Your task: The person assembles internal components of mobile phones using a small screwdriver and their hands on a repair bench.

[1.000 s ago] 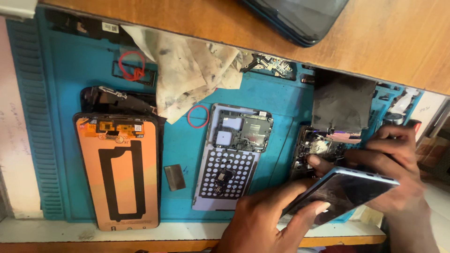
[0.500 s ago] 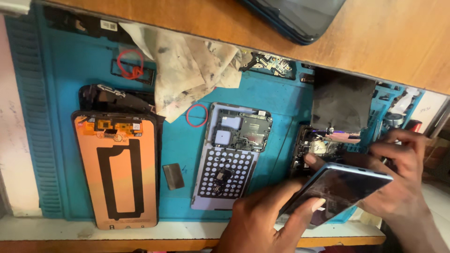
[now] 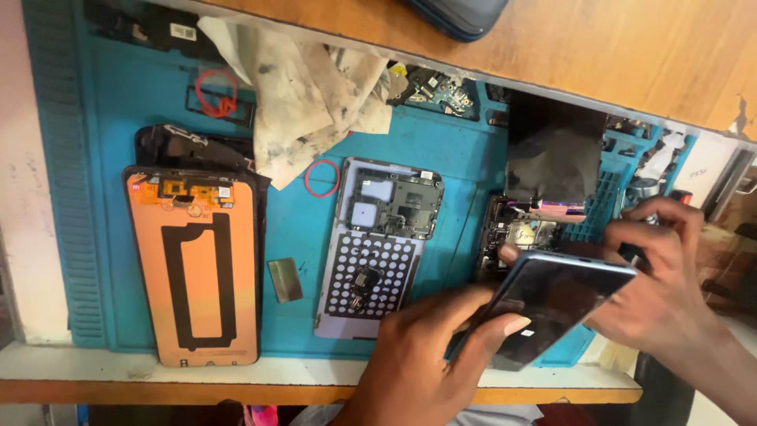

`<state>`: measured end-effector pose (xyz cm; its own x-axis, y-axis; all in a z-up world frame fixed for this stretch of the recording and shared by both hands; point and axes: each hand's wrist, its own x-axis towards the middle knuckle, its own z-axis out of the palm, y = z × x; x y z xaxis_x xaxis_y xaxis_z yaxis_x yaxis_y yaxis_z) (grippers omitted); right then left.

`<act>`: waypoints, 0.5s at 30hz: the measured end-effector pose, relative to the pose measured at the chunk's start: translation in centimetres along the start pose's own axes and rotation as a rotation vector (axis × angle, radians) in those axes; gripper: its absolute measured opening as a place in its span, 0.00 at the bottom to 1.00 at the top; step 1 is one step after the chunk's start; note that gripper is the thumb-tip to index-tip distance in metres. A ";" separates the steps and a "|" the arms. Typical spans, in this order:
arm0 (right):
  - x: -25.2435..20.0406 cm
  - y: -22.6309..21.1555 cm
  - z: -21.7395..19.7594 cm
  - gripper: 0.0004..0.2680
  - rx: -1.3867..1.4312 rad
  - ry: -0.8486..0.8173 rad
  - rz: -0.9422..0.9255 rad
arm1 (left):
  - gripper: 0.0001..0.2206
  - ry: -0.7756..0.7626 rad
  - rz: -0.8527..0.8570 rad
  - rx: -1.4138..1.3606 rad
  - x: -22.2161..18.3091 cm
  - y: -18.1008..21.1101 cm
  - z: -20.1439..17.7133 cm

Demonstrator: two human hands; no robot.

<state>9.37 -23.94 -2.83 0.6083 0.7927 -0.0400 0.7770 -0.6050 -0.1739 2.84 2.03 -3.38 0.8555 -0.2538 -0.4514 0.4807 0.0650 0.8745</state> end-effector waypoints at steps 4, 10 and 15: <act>0.1 -0.7 1.0 0.13 -0.074 0.072 -0.012 | 0.09 0.025 0.035 -0.011 -0.3 0.0 0.2; -0.7 -0.6 1.4 0.07 -0.038 0.103 -0.012 | 0.10 0.002 -0.009 -0.017 -0.1 0.4 0.2; 0.0 -0.8 1.0 0.08 -0.035 0.083 -0.016 | 0.09 -0.004 -0.019 0.001 -0.1 0.2 0.1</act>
<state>8.65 -23.37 -3.71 0.6060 0.7942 0.0444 0.7910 -0.5957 -0.1395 2.79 1.96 -3.16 0.8453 -0.2591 -0.4673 0.4969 0.0595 0.8658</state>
